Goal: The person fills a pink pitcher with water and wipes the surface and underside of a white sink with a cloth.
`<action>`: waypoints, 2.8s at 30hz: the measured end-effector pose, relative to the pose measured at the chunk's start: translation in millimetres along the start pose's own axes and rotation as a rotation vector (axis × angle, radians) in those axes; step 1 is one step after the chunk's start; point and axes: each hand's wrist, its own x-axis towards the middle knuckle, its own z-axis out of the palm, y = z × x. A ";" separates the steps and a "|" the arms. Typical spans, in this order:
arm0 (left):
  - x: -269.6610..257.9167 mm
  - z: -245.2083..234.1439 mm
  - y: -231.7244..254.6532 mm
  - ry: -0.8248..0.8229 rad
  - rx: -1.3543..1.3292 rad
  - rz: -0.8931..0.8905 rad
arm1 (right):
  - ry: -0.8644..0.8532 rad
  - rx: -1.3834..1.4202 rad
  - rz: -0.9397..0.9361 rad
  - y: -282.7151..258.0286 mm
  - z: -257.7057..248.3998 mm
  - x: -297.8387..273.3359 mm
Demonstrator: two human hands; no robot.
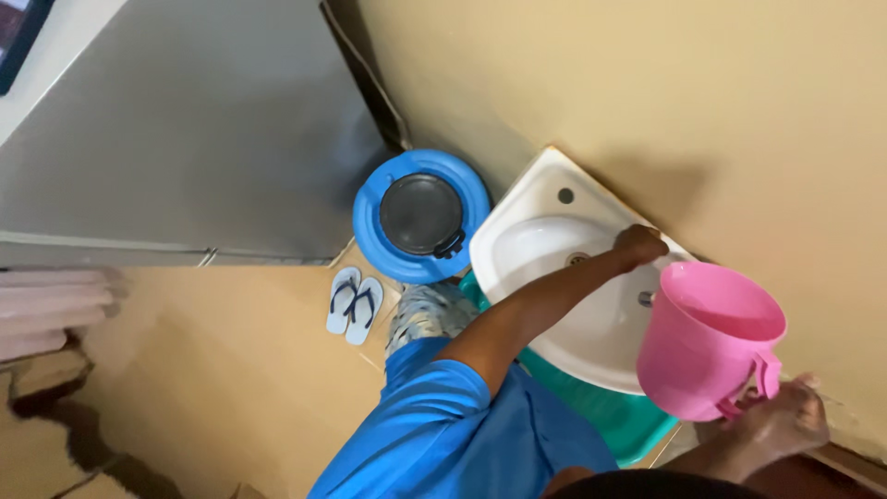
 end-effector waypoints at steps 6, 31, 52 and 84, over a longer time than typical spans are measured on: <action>-30.2 11.4 -31.6 -0.066 0.430 0.426 | -0.107 0.050 -0.071 -4.5 -21.2 -32.5; -117.5 -51.7 -142.4 -0.445 0.582 0.094 | -0.398 -0.202 -0.021 35.7 -72.1 -78.0; -90.7 -69.5 -157.6 0.022 0.395 0.056 | -0.291 0.071 0.197 -20.8 -10.4 -97.9; -86.4 -47.5 -137.0 -0.006 0.231 0.003 | -0.036 -0.013 0.006 -30.2 -20.6 -46.3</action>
